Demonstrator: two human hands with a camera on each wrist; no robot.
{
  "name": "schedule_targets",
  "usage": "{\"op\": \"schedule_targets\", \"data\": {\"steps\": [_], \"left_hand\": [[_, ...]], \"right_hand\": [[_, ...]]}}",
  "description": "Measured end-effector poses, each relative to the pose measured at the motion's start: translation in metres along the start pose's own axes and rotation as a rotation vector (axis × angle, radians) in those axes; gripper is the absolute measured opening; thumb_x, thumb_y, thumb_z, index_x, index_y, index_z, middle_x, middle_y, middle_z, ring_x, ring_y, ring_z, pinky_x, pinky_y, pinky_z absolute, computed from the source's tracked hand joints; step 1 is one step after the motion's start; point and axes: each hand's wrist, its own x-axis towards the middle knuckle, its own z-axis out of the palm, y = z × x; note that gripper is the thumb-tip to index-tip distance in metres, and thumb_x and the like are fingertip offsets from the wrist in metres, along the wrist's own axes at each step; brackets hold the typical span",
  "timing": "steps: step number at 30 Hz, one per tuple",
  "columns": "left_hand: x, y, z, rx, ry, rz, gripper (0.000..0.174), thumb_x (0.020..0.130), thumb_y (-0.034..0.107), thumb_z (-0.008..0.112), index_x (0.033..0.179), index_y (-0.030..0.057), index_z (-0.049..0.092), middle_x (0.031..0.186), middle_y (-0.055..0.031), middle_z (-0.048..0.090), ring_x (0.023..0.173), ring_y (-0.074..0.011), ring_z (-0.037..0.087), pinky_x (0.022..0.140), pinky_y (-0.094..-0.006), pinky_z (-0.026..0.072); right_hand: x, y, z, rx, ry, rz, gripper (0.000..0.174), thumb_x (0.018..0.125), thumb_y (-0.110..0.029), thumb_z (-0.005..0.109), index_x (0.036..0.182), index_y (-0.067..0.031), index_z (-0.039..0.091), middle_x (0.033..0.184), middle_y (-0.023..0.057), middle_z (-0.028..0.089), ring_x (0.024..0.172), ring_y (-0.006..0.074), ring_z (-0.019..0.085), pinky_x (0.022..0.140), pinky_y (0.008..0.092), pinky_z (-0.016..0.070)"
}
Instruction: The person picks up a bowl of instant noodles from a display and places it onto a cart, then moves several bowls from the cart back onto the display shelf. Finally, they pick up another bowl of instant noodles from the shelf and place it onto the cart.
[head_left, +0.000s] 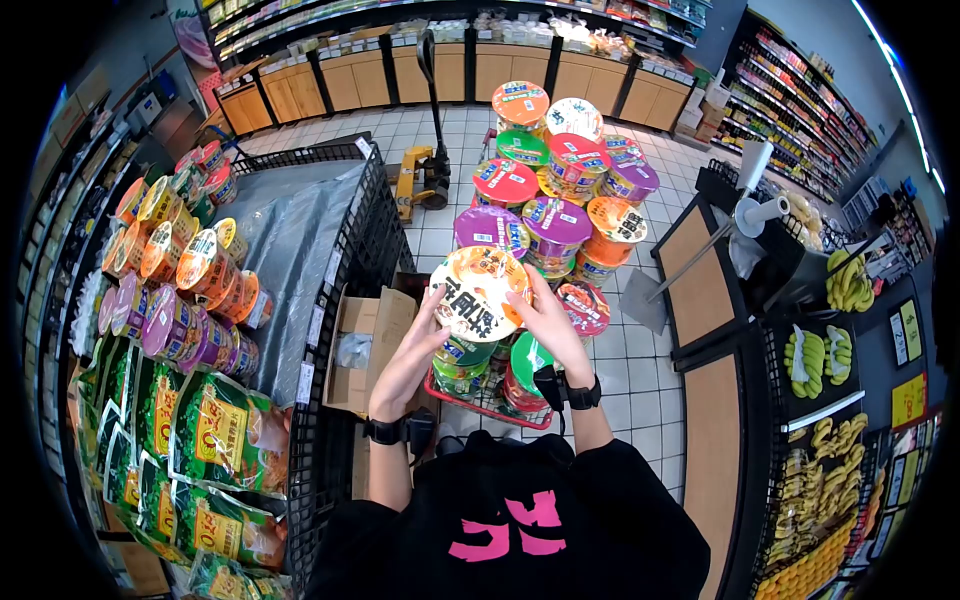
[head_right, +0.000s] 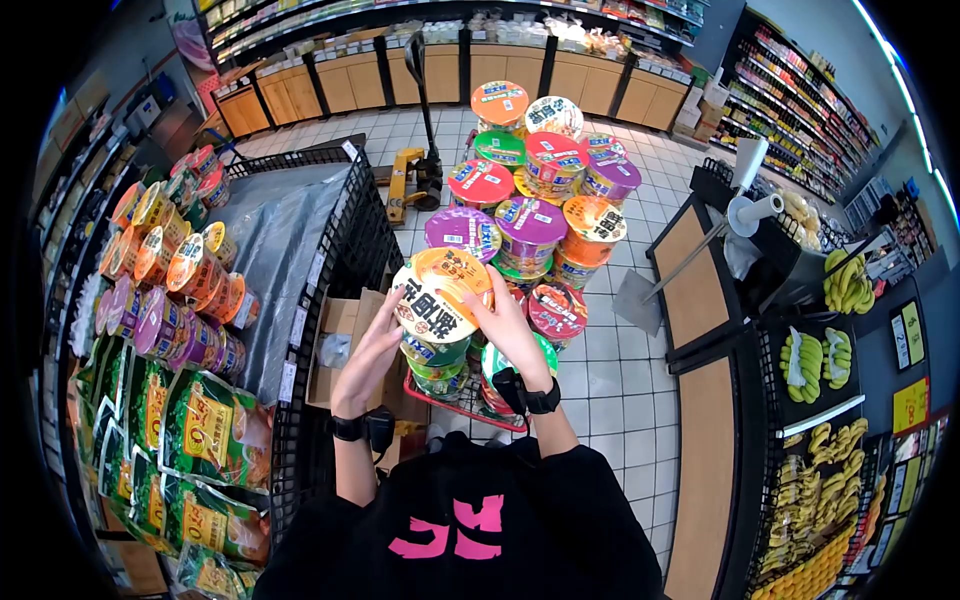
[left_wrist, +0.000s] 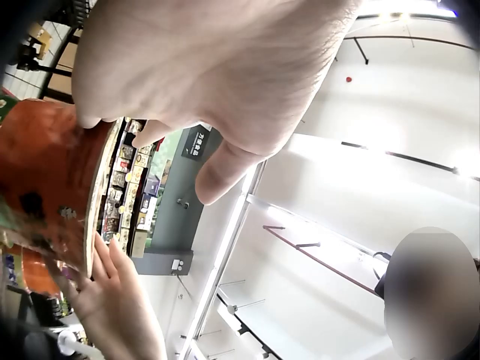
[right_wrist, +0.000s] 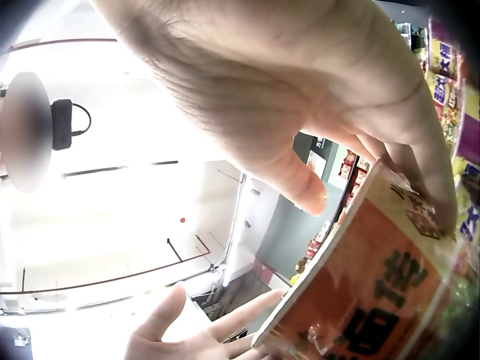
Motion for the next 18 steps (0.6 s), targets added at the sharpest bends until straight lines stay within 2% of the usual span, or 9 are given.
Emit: {"op": "schedule_targets", "data": {"steps": [2,5,8,10,13,15,16,18], "left_hand": [[0.009,-0.014,0.005,0.022,-0.017,-0.012,0.069,0.092,0.017,0.056,0.151,0.0049,0.021,0.159,-0.0135,-0.005,0.147,-0.0215,-0.005,0.117,-0.0349,0.0046],[0.015,-0.023,0.024,0.053,-0.027,-0.104,0.07,0.092,0.018,0.057,0.152,0.0102,0.021,0.159,-0.0122,-0.01,0.147,-0.0206,-0.008,0.117,-0.0352,0.0032],[0.022,-0.036,0.043,0.039,-0.015,-0.14,0.073,0.091,0.017,0.057,0.152,0.0068,0.018,0.159,-0.0121,-0.011,0.147,-0.0198,-0.007,0.117,-0.0352,0.0039],[0.029,-0.048,0.055,-0.003,0.002,-0.141,0.071,0.09,0.012,0.053,0.15,0.0,0.019,0.16,-0.0104,-0.005,0.147,-0.0189,-0.003,0.117,-0.0329,0.0053],[0.035,-0.064,0.067,-0.079,0.022,-0.171,0.07,0.09,0.011,0.053,0.15,-0.0018,0.018,0.16,-0.0102,-0.005,0.147,-0.0182,-0.004,0.117,-0.0329,0.0048],[0.043,-0.079,0.065,-0.101,0.031,-0.165,0.071,0.091,0.011,0.052,0.149,-0.0042,0.014,0.16,-0.011,-0.001,0.147,-0.0179,0.001,0.118,-0.0324,0.0065],[0.049,-0.087,0.063,-0.148,0.065,-0.156,0.072,0.092,0.011,0.052,0.149,-0.005,0.012,0.159,-0.0114,0.002,0.146,-0.0176,0.004,0.118,-0.0319,0.0077],[0.057,-0.098,0.06,-0.24,0.12,-0.152,0.074,0.094,0.013,0.052,0.148,-0.0065,0.006,0.157,-0.0121,0.012,0.145,-0.0166,0.011,0.119,-0.0295,0.0115]], "right_hand": [[0.003,0.027,-0.021,0.013,-0.005,0.008,0.062,0.094,-0.025,0.06,0.141,0.0041,0.031,0.123,0.0187,0.058,0.111,0.0207,0.058,0.093,0.0311,0.0455],[-0.002,0.038,-0.046,0.049,-0.023,0.003,0.061,0.094,-0.023,0.061,0.14,0.0049,0.032,0.123,0.0172,0.057,0.111,0.0182,0.056,0.094,0.0303,0.0444],[-0.007,0.041,-0.067,0.016,0.012,0.046,0.057,0.093,-0.022,0.061,0.137,0.005,0.036,0.123,0.0154,0.057,0.113,0.0176,0.055,0.095,0.0296,0.0434],[-0.005,0.045,-0.079,0.007,0.016,0.063,0.056,0.093,-0.021,0.061,0.136,0.0048,0.037,0.122,0.0152,0.057,0.112,0.0177,0.055,0.095,0.0294,0.0435],[-0.003,0.055,-0.094,-0.004,0.018,0.095,0.053,0.093,-0.02,0.061,0.134,0.0052,0.039,0.122,0.0147,0.057,0.112,0.0174,0.055,0.094,0.0287,0.0441],[0.003,0.064,-0.103,0.077,0.003,0.138,0.053,0.093,-0.019,0.062,0.133,0.0061,0.039,0.123,0.0148,0.057,0.111,0.0163,0.055,0.093,0.0278,0.0446],[0.004,0.055,-0.107,0.073,-0.047,0.213,0.057,0.093,-0.025,0.06,0.137,0.003,0.036,0.127,0.0119,0.054,0.114,0.0137,0.052,0.091,0.026,0.0443],[0.009,0.06,-0.11,0.107,-0.043,0.244,0.055,0.093,-0.021,0.061,0.135,0.0044,0.038,0.125,0.0132,0.056,0.112,0.0148,0.053,0.092,0.0266,0.0443]]}}
